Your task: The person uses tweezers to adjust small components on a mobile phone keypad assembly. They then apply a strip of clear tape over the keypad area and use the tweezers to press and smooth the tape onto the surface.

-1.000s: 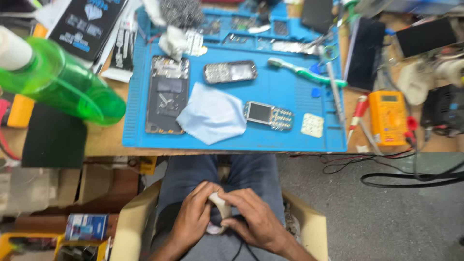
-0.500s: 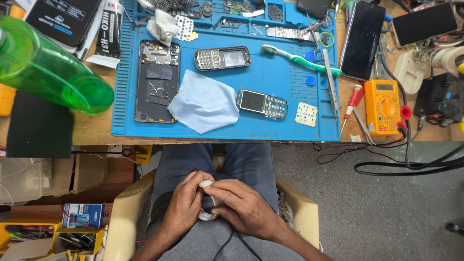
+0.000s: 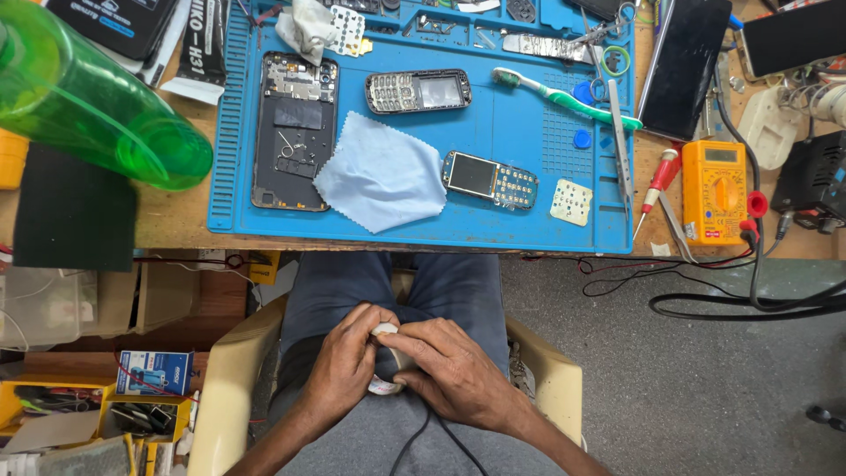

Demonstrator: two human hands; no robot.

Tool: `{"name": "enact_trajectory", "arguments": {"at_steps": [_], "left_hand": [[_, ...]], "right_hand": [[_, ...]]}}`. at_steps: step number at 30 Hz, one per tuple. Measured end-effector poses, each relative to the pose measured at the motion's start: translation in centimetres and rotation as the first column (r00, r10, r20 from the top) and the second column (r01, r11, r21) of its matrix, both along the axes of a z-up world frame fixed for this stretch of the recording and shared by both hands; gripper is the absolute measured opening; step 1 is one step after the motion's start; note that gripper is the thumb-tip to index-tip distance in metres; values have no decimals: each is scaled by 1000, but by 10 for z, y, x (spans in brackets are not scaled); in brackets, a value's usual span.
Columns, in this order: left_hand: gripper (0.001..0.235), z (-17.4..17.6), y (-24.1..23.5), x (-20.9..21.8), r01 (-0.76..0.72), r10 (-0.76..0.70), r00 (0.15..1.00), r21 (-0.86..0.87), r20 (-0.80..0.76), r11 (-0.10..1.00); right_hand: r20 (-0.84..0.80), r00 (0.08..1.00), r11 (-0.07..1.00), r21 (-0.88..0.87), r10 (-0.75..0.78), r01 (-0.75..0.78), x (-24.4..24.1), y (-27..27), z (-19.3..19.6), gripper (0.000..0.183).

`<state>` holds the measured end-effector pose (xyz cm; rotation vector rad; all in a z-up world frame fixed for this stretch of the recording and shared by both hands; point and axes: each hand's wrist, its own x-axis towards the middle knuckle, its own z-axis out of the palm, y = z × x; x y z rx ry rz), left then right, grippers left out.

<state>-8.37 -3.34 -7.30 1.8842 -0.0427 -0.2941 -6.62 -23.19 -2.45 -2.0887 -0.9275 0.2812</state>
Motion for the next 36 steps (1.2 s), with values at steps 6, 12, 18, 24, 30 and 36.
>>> {"name": "enact_trajectory", "arguments": {"at_steps": [6, 12, 18, 24, 30, 36], "left_hand": [[26, -8, 1, -4, -2, 2, 1000, -13, 2, 1000], [25, -13, 0, -4, 8, -8, 1000, -27, -17, 1000], [31, -5, 3, 0, -12, 12, 1000, -10, 0, 1000], [38, 4, 6, 2, -20, 34, 973, -65, 229, 998], [36, 20, 24, -4, -18, 46, 984, -163, 172, 986], [35, 30, 28, 0, -84, 115, 989, -277, 97, 957]], "right_hand": [[-27, 1000, 1000, -14, -5, 5, -1, 1, -3, 64], [-61, 998, 1000, -21, -5, 4, -1, 0, -8, 63], [-47, 999, 1000, -3, -17, 17, 0, 3, -6, 56], [109, 994, 999, 43, -29, 24, 8, 3, -4, 60], [-1, 985, 983, 60, -175, 175, 5, 3, 2, 59], [-214, 932, 953, 21, -292, 303, 22, 13, 5, 42]]}}
